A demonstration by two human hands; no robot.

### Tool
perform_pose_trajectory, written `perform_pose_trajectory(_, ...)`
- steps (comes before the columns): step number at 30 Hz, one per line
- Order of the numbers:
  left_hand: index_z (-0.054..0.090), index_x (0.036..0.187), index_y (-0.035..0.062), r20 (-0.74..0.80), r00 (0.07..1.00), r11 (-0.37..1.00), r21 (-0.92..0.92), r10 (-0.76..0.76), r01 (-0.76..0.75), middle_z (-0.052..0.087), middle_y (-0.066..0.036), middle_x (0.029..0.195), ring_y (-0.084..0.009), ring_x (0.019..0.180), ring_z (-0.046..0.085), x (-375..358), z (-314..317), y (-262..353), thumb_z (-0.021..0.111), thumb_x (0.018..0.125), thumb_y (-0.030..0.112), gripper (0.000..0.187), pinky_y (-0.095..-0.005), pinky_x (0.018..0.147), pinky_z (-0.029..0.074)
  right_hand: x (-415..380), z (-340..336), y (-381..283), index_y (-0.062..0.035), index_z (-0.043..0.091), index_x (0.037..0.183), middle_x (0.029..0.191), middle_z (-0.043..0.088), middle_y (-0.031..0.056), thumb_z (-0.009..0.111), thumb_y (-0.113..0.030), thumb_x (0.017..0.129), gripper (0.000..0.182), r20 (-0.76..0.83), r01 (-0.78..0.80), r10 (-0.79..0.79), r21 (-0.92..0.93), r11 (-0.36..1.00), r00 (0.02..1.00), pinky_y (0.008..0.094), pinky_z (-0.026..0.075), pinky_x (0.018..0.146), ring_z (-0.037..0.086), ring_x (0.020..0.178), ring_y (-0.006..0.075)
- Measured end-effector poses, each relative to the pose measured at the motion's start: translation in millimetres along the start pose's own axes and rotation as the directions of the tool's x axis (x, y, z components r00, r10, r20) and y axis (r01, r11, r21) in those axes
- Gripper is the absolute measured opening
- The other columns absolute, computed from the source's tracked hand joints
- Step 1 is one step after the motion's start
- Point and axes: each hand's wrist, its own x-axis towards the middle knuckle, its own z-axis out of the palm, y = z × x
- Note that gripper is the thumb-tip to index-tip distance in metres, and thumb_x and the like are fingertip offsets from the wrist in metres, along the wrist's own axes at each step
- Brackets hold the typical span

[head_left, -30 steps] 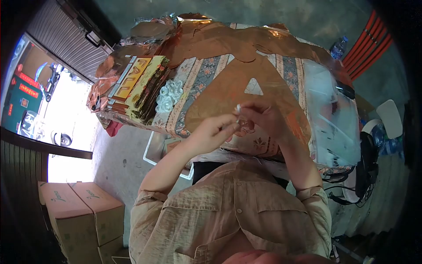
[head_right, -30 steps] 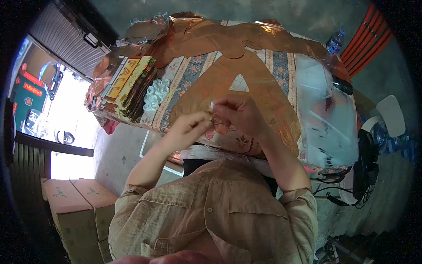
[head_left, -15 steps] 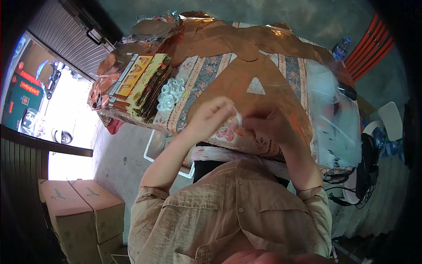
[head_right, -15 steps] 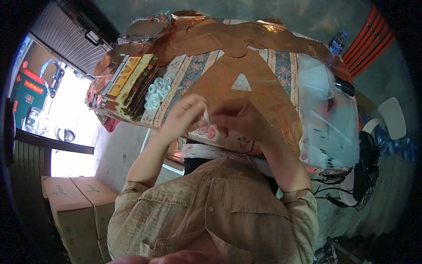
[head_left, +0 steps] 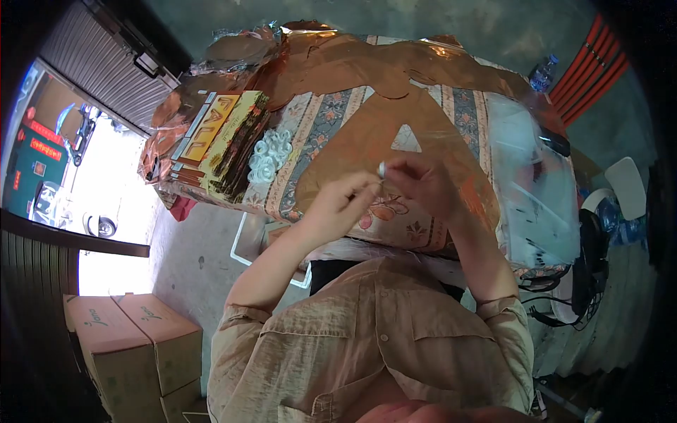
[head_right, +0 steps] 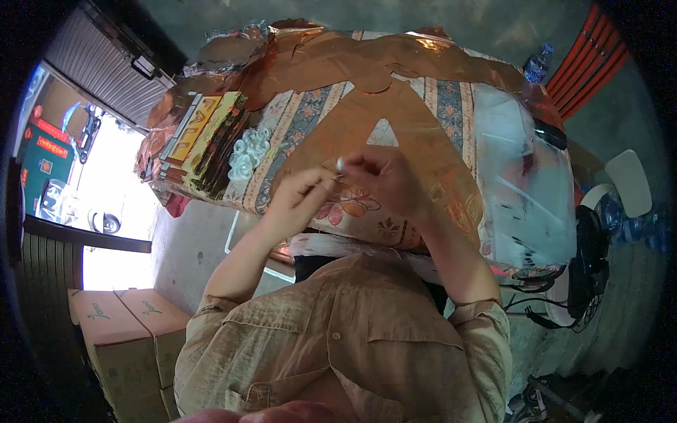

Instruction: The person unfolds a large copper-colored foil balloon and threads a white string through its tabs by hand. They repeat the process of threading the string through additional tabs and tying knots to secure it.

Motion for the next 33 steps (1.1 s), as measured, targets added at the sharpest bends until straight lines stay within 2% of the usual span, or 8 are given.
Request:
perform_pose_trajectory(3, 0.052, 0.089, 0.0013, -0.142, 0.978, 0.988, 0.050, 0.151, -0.145, 0.049, 0.002, 0.070, -0.0035, 0.061, 0.046, 2.7, -6.5, -16.3, 0.044, 0.091, 0.015, 0.016, -0.0194, 0.052, 0.037, -9.3, 1.5, -8.6, 0.0004, 0.061, 0.086, 0.062, 0.057, 0.0027, 0.055, -0.002, 0.081, 0.008, 0.121, -0.153, 0.133, 0.177, 0.972, 0.984, 0.0186, 0.039, 0.045, 0.050, 0.051, 0.0058)
perform_pose_trajectory(7, 0.051, 0.090, 0.0017, -0.056, 0.998, 0.970, -0.240, -0.042, 0.027, 0.047, 0.001, 0.063, -0.0045, 0.051, 0.042, 4.1, 3.8, -22.6, 0.043, 0.092, 0.016, 0.017, -0.0169, 0.045, 0.034, -5.4, 3.6, -7.9, 0.0000, 0.061, 0.086, 0.061, 0.055, 0.0010, 0.054, -0.003, 0.082, 0.008, 0.122, -0.200, 0.163, 0.423, 0.884, 0.979, 0.0182, 0.035, 0.042, 0.047, 0.049, 0.0040)
perform_pose_trajectory(9, 0.052, 0.089, 0.0024, -0.029, 0.999, 0.840, -0.543, -0.034, 0.013, 0.044, 0.000, 0.059, -0.0063, 0.048, 0.040, 4.1, 11.9, -27.2, 0.041, 0.092, 0.018, 0.020, -0.0181, 0.043, 0.035, -3.3, 8.9, -1.4, 0.0000, 0.061, 0.087, 0.060, 0.055, 0.0008, 0.054, -0.002, 0.082, 0.009, 0.034, -0.142, 0.139, 0.341, 0.929, 0.990, 0.0179, 0.034, 0.041, 0.047, 0.048, 0.0037)
perform_pose_trajectory(16, 0.055, 0.099, 0.0009, 0.031, 0.979, 0.617, -0.772, -0.204, 0.153, 0.045, -0.001, 0.059, -0.0093, 0.046, 0.040, 3.0, 7.5, -22.5, 0.041, 0.090, 0.014, 0.021, -0.0205, 0.042, 0.034, -5.8, 16.3, 9.7, 0.0006, 0.060, 0.095, 0.065, 0.056, -0.0004, 0.053, 0.000, 0.083, 0.014, -0.108, 0.071, -0.059, 0.110, 0.991, 0.992, 0.0170, 0.036, 0.043, 0.047, 0.052, 0.0016)
perform_pose_trajectory(22, 0.056, 0.101, -0.0015, -0.041, 0.985, 0.863, -0.490, -0.166, 0.125, 0.056, -0.004, 0.068, -0.0069, 0.051, 0.045, -2.1, 3.2, -20.1, 0.041, 0.088, 0.008, 0.022, -0.0186, 0.044, 0.035, -10.2, 11.2, 7.6, 0.0005, 0.060, 0.099, 0.076, 0.061, 0.0027, 0.058, -0.001, 0.081, 0.018, -0.050, -0.066, 0.063, -0.051, 0.996, 0.997, 0.0177, 0.045, 0.054, 0.055, 0.067, 0.0039)
perform_pose_trajectory(24, 0.056, 0.098, -0.0023, -0.139, 0.987, 0.997, -0.011, -0.076, 0.075, 0.059, -0.004, 0.072, -0.0047, 0.054, 0.047, -4.1, 3.3, -23.9, 0.045, 0.086, 0.004, 0.018, -0.0172, 0.047, 0.036, -12.2, 11.6, 7.6, 0.0010, 0.059, 0.098, 0.077, 0.062, 0.0032, 0.058, -0.001, 0.080, 0.018, -0.025, -0.087, 0.087, 0.015, 0.996, 0.996, 0.0182, 0.045, 0.055, 0.056, 0.067, 0.0046)
perform_pose_trajectory(31, 0.059, 0.091, 0.0001, -0.283, 0.959, 0.997, -0.065, 0.013, -0.032, 0.057, -0.001, 0.064, -0.0053, 0.055, 0.052, 0.6, -7.0, -25.9, 0.054, 0.079, 0.002, 0.014, -0.0194, 0.050, 0.040, -14.7, 5.2, 15.9, 0.0004, 0.058, 0.087, 0.072, 0.062, 0.0051, 0.061, 0.000, 0.077, 0.011, 0.170, -0.345, 0.308, 0.271, 0.899, 0.936, 0.0213, 0.047, 0.056, 0.059, 0.062, 0.0086)
perform_pose_trajectory(33, 0.058, 0.095, -0.0004, -0.267, 0.874, 0.892, 0.323, 0.407, -0.317, 0.059, -0.004, 0.075, -0.0069, 0.061, 0.053, 6.5, -6.2, -13.6, 0.055, 0.080, 0.003, 0.015, -0.0203, 0.053, 0.042, -13.8, 4.8, 15.0, -0.0008, 0.058, 0.085, 0.071, 0.062, 0.0052, 0.061, -0.001, 0.077, 0.009, 0.184, -0.371, 0.330, 0.269, 0.889, 0.926, 0.0218, 0.046, 0.054, 0.059, 0.061, 0.0093)
